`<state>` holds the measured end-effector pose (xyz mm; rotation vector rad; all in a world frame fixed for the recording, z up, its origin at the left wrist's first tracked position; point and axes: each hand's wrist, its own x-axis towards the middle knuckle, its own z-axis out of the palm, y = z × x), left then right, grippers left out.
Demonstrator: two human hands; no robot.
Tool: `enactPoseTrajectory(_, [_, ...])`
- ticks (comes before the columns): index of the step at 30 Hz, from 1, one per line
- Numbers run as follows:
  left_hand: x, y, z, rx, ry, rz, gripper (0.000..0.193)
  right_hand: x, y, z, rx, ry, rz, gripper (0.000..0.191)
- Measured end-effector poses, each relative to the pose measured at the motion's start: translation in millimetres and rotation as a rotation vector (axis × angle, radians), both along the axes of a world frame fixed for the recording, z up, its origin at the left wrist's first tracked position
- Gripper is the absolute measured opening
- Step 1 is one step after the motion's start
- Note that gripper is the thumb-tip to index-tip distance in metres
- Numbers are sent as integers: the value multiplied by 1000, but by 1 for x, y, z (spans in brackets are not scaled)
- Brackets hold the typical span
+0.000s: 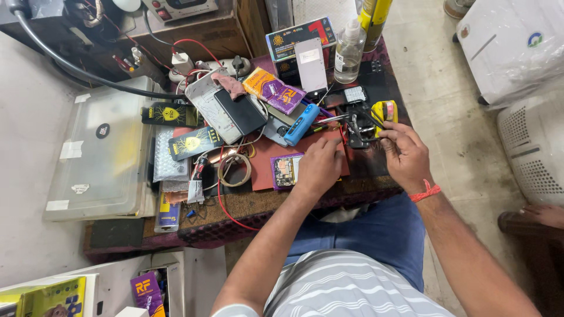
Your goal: The person repairs a smartphone at a cluttered workbench. They open the phone's back cover, remove the battery, unscrew and reposition internal components with a screwdriver, then reassemble the phone by pressing the cover back on and handling the battery again.
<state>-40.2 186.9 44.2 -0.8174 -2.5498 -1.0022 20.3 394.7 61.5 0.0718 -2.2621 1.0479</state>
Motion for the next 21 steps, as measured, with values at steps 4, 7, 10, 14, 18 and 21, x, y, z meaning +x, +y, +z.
enactPoseTrajectory(4, [-18,30,4,-257,-3,7,48,1,1,-6,-148,36,-48,9])
enactPoseTrajectory(7, [-22,48,6,-279,-112,43,45,-4,3,-11,-320,81,1,10])
enactPoseTrajectory(10, [-27,59,5,-281,-133,79,44,-9,6,-10,-304,94,13,7])
enactPoseTrajectory(14, [-39,73,1,-330,-225,135,38,-12,10,-2,-268,118,63,7])
enactPoseTrajectory(18, [-50,84,-2,-315,-365,198,43,-19,14,-1,-339,151,135,7])
enactPoseTrajectory(21, [-51,86,-2,-205,-363,271,58,-25,15,-4,-406,137,169,7])
